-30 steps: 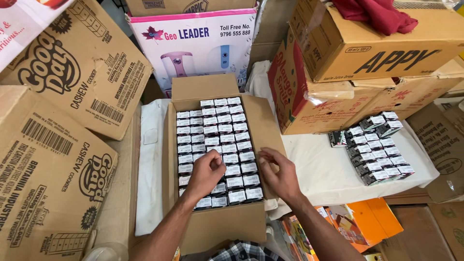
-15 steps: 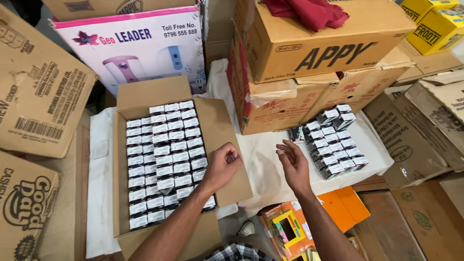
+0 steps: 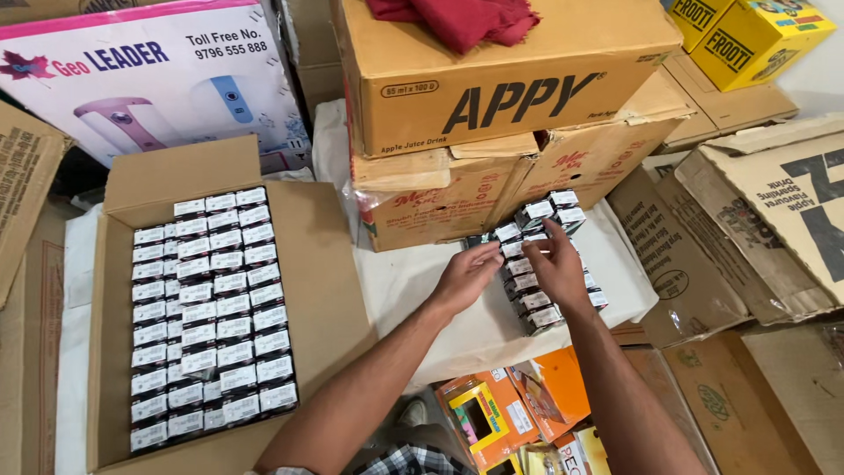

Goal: The person organizes and packs small boxed products into a larger cardboard shipping carton by hand.

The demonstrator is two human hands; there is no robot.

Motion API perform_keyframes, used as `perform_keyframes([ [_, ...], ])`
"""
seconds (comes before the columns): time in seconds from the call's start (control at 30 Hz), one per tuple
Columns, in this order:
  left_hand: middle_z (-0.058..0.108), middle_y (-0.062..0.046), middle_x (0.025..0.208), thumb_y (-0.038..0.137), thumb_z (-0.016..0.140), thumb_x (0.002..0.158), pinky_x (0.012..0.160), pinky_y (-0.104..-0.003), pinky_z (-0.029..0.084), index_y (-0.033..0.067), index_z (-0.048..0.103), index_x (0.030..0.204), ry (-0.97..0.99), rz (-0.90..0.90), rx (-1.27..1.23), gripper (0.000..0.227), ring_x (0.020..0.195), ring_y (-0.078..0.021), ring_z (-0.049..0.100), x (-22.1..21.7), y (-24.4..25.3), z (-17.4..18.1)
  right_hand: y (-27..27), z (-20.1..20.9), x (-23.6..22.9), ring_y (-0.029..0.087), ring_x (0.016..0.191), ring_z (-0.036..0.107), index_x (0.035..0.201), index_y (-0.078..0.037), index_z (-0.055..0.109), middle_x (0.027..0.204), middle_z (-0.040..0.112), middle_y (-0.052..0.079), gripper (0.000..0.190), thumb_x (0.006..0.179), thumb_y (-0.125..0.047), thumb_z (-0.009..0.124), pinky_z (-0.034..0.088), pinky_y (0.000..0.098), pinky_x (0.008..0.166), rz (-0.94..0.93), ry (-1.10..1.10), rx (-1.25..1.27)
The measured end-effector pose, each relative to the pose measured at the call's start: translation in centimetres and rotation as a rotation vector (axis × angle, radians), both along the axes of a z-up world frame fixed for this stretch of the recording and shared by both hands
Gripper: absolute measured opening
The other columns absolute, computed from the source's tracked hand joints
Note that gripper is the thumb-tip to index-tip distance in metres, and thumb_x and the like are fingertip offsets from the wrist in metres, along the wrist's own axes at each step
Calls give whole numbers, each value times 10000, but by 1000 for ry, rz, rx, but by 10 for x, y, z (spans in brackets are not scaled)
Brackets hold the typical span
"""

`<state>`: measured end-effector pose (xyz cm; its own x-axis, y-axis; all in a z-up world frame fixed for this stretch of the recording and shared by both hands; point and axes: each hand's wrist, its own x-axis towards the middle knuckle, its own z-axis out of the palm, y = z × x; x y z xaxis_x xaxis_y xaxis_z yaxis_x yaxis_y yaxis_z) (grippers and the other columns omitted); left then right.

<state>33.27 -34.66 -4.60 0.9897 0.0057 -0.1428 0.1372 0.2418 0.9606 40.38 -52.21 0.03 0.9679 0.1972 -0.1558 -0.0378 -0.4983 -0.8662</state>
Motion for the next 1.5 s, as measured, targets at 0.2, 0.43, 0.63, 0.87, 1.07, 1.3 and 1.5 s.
perform_keyframes([
  [0.2, 72, -305, 1680, 509, 336, 1117, 1276, -664, 140, 2, 165, 1625, 102, -74, -80, 738, 1552, -510, 18, 41, -29, 39, -19, -9, 37, 221, 853, 706, 1623, -68, 327, 980, 748, 115, 807, 938, -306, 680, 516, 395, 803, -27, 46, -108],
  [0.43, -14, -294, 1690, 642, 276, 1060, 1257, -648, 163, 11, 78, 1639, 200, -56, -121, 879, 1565, -476, -10, 44, -40, 104, -26, -13, 47, 247, 856, 698, 1594, -92, 415, 983, 726, 105, 785, 903, -276, 739, 536, 418, 834, -20, 17, -114],
  [0.63, -31, -340, 1654, 587, 282, 1075, 1235, -720, 200, -25, 45, 1618, 180, -7, -178, 852, 1536, -539, 7, 55, -50, 77, -27, -5, 44, 226, 792, 661, 1529, -24, 510, 974, 703, 121, 673, 905, -172, 713, 535, 393, 777, 36, -15, -128],
  [0.87, 67, -278, 1685, 553, 468, 1057, 1216, -718, 154, 17, 145, 1631, 227, 39, -268, 849, 1561, -455, 123, 44, -42, 60, -24, 8, 30, 252, 805, 709, 1422, -47, 633, 1108, 702, 152, 551, 885, -115, 738, 570, 401, 754, 83, -80, -129],
  [1.07, 300, -268, 1640, 478, 665, 979, 1202, -676, 131, 71, 377, 1582, 276, 131, -380, 782, 1537, -407, 286, 43, -27, 15, -10, 28, 0, 323, 929, 732, 1441, -10, 594, 1480, 495, 268, 538, 912, -50, 681, 572, 482, 832, 185, -173, -159],
  [1.3, 536, -190, 1441, 347, 683, 967, 1193, -544, 259, 70, 556, 1483, 235, 153, -342, 600, 1408, -314, 497, 17, -8, 26, 3, 20, -19, 327, 944, 755, 1426, -66, 605, 1325, 669, 255, 545, 895, -41, 724, 593, 424, 768, 15, -128, 25],
  [1.5, 585, -112, 1375, 150, 700, 937, 1035, -425, 519, 39, 682, 1348, 115, 154, -196, 426, 1227, -229, 627, -5, 6, 12, 22, 4, -44, 194, 917, 647, 1434, 31, 562, 1298, 648, 246, 582, 887, -17, 754, 581, 315, 782, -188, -54, 345],
])
